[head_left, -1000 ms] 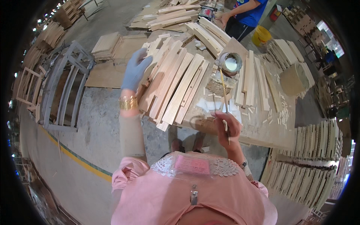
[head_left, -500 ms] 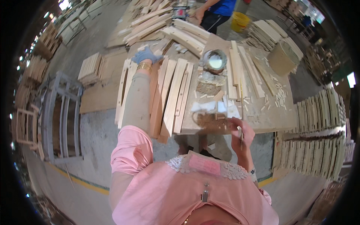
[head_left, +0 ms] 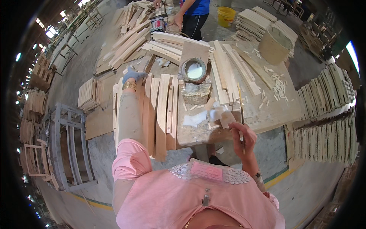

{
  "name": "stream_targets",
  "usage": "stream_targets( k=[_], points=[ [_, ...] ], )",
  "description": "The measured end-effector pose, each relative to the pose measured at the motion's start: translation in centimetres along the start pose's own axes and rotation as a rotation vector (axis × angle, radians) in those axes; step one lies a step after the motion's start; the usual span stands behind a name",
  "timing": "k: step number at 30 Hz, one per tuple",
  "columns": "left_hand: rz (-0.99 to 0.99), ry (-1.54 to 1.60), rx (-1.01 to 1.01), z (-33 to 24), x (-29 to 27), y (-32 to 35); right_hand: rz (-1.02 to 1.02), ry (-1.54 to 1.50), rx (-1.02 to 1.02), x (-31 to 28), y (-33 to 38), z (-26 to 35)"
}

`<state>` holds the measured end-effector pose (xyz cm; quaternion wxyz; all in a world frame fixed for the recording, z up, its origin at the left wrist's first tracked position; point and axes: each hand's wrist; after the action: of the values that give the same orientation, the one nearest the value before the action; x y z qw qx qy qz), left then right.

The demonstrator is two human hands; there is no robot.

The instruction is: The person sits on the floor and mixes a white substance in a container using a stick. They then stand up, walk to a workbench, and apply the substance to small wooden pieces using a brush, placing the treated pieces on the bench.

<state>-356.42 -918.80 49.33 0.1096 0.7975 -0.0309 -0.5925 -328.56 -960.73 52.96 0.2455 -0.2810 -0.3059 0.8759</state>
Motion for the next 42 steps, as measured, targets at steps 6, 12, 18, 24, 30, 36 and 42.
stream_targets(
  k=[6, 12, 18, 24, 30, 36, 42],
  points=[
    [-0.08, 0.055, -0.007, -0.6, 0.0, 0.5, -0.024, 0.025, 0.068, -1.1, 0.2, -0.9],
    [-0.255, 0.208, 0.17, 0.1, -1.9, 0.2, -0.01, -0.005, 0.054, -1.1, -0.7, -1.6],
    [-0.215, 0.668, 0.419, 1.3, -8.1, 2.9, -0.005, -0.041, -0.022, -0.6, -1.5, -1.7],
    [-0.435, 0.811, 0.657, 3.0, -17.6, 15.0, 0.041, -0.112, -0.034, -0.4, -2.0, -1.6],
    [-0.777, 1.073, 0.831, 2.8, -21.5, 26.5, -0.006, -0.094, -0.08, -0.5, -2.4, -1.8],
    [-0.908, 1.13, 0.999, 3.4, -18.9, 29.0, -0.084, -0.09, 0.007, -1.4, -2.6, -1.4],
    [-0.72, 1.099, 1.187, 0.5, -12.8, 28.1, -0.157, -0.075, -0.012, -2.0, -1.5, -1.2]
  ],
)
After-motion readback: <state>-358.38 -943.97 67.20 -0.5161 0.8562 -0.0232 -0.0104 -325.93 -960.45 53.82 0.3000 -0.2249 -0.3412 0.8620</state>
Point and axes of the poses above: each hand's wrist, its own y-axis away from the middle knuckle, its own x-axis out of the palm, z = x × y, and after that the axes turned 3 degrees about -y, right-handed
